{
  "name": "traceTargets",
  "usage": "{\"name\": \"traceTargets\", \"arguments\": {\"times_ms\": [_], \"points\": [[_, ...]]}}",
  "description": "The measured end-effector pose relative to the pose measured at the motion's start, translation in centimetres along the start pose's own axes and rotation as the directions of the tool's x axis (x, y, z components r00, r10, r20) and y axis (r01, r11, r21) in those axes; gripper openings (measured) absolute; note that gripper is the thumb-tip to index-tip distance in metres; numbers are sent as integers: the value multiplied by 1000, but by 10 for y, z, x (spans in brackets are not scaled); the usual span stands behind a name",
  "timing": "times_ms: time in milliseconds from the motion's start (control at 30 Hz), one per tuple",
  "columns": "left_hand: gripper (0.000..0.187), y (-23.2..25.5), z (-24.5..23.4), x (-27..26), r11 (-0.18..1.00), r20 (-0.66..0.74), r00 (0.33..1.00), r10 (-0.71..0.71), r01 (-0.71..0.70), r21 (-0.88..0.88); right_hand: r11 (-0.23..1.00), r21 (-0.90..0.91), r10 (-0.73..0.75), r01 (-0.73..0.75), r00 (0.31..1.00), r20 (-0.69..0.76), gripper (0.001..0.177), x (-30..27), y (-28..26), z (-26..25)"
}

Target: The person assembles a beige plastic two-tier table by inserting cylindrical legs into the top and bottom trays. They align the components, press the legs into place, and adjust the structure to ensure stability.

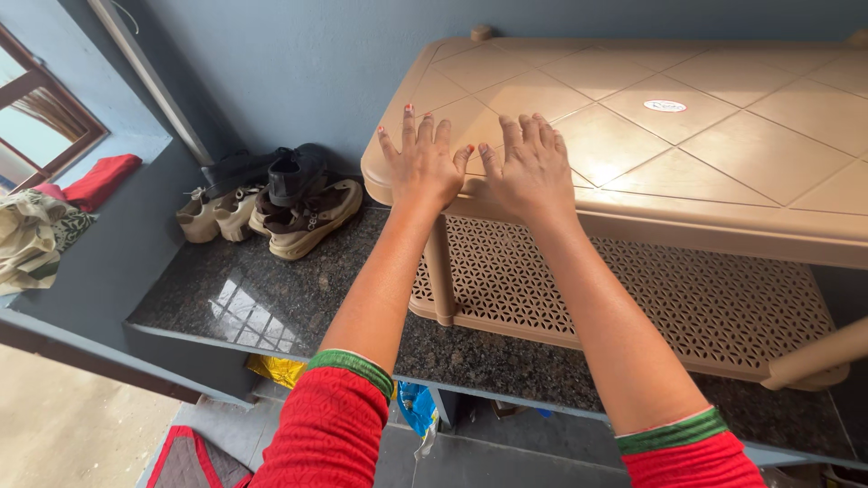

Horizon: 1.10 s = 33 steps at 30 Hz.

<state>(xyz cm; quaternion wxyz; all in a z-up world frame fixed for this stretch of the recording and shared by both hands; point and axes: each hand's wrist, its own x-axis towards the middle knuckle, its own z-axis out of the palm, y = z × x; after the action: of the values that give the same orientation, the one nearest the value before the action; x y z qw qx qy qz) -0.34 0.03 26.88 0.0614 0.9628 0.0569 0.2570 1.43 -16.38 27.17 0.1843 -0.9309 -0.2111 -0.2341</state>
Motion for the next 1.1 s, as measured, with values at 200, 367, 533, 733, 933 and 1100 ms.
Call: {"name": "traceTargets", "arguments": {"times_ms": [200, 367, 533, 733, 933, 1100], "points": [[78, 10, 12, -8, 987, -46, 997, 62, -54, 154, 996, -92, 3, 4, 997, 72, 76, -20, 26, -1], [77, 75, 40, -21, 989, 9, 991, 135, -136, 63, 971, -203, 149, -122, 981, 127, 79, -49, 82, -27], [76, 166, 47, -26, 984, 169, 970, 176, -175, -24, 947, -254, 225, -194, 969, 99, 80, -72, 153, -68], [78, 257, 47, -29, 962, 223, 936, 272, -263, -70, 915, -297, 308, -272, 948, 79, 81, -101, 235, -114], [80, 351, 60, -33, 928, 267, 891, 367, -329, -174, 888, -424, 207, -178, 978, 24, 73, -124, 303, -164], [85, 412, 72, -28, 892, 299, 840, 452, -414, -184, 774, -629, 269, -68, 935, 230, 55, -132, 349, -227]]}}
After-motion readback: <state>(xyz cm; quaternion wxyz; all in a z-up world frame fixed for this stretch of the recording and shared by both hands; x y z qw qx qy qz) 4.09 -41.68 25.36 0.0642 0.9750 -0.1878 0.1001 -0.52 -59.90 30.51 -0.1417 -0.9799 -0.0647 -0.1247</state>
